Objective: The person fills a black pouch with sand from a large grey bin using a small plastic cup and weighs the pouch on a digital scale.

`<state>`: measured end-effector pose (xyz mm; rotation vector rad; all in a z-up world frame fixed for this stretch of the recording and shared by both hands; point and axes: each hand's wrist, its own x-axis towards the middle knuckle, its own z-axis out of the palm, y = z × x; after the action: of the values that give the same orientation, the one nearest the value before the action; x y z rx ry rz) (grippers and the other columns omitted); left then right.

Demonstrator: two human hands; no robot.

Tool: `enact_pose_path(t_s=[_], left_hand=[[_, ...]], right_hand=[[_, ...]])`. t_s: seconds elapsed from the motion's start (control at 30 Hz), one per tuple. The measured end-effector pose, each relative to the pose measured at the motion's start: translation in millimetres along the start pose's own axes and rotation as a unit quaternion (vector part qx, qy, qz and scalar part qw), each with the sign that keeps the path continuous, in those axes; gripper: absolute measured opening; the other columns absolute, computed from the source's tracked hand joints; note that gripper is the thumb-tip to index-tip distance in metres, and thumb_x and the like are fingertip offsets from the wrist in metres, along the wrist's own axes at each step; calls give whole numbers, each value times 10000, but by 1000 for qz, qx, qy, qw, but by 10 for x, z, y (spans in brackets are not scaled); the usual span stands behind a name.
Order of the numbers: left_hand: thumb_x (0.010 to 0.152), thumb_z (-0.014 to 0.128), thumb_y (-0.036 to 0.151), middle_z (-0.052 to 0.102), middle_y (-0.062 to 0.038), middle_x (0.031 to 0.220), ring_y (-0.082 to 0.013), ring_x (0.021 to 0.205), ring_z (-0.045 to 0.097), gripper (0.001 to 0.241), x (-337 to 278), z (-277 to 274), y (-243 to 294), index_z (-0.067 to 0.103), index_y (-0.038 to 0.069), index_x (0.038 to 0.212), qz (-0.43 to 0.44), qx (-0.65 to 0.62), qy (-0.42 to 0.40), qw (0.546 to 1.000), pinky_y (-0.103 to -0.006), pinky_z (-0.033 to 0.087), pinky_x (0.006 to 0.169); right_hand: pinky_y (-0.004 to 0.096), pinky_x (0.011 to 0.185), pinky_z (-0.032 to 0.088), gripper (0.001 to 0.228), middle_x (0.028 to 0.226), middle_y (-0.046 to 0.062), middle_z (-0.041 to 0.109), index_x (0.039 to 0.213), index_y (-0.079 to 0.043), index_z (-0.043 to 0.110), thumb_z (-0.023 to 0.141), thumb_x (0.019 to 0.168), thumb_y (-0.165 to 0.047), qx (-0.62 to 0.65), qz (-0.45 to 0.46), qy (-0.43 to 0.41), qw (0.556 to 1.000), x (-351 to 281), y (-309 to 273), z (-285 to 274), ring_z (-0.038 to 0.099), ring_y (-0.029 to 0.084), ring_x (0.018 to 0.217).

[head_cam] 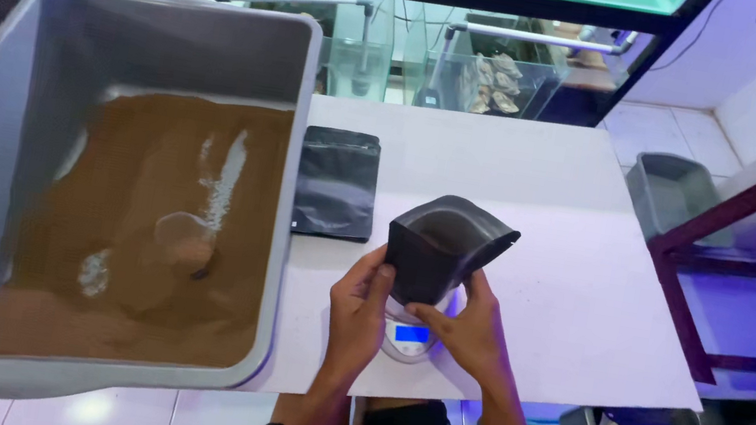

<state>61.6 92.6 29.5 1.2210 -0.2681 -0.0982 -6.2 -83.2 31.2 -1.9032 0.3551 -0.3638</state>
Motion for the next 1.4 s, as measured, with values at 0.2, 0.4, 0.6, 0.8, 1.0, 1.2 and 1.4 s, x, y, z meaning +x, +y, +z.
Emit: enact_pose_path(t_s=[0.2,0.4,0.6,0.8,1.0,1.2,1.4], left_hand=[[1137,628,245,684,-265,1625,-411,1561,589,602,-49,64,78,560,18,1691,51,-24,-28,998,-565,442,1300],[1108,604,464,614,-289,1692,-516,1609,520,728,-68,-14,284,530,88,1727,37,5,-11,999,-652,371,1336],[1098,611,446,636,-313,1659,-533,1589,537,717,-67,6,270,562,53,1696,42,19,-6,999,-672,366,1333],[1103,631,348,642,-286,1666,-512,1593,534,651,-70,-7,182,579,69,1688,35,27,-5,999,-663,394,1321],[1100,646,289,666,-307,1624,-522,1555,582,617,-48,11,110,569,57,1667,27,22,12,999,-669,449,1288],[1143,662,151,814,-209,1439,-384,1360,788,164,-40,38,-76,663,81,1292,-13,5,46,999,-522,601,1171],[1173,590,80,809,-90,1160,-213,1138,781,121,-40,22,-446,576,112,1289,-22,-69,70,995,-418,622,1085]], right_hand=[[635,1377,313,1160,1727,267,577,1707,1,483,1058,768,-364,-4,-46,-35,998,-44,17,-74,430,459,1662],[641,1396,249,711,1724,216,589,1715,-56,482,627,1125,-425,122,-59,-23,990,-121,-119,-189,409,425,1692],[648,1383,259,631,1725,236,586,1711,-22,506,580,1154,-308,140,-80,-18,987,-179,-177,-181,413,443,1684],[668,1381,245,623,1715,279,581,1715,8,501,572,1139,-219,131,-73,-20,988,-247,-143,-208,408,495,1672],[662,1387,254,628,1686,292,598,1691,28,514,630,1090,-113,131,-70,-9,989,-247,-35,-192,416,503,1664],[578,1389,300,691,1711,226,609,1704,-4,533,718,1038,-29,78,-69,-8,995,-307,-24,-121,443,421,1666],[635,1368,314,941,1727,376,494,1723,116,391,876,930,-24,37,-148,23,988,-253,216,18,413,521,1637]])
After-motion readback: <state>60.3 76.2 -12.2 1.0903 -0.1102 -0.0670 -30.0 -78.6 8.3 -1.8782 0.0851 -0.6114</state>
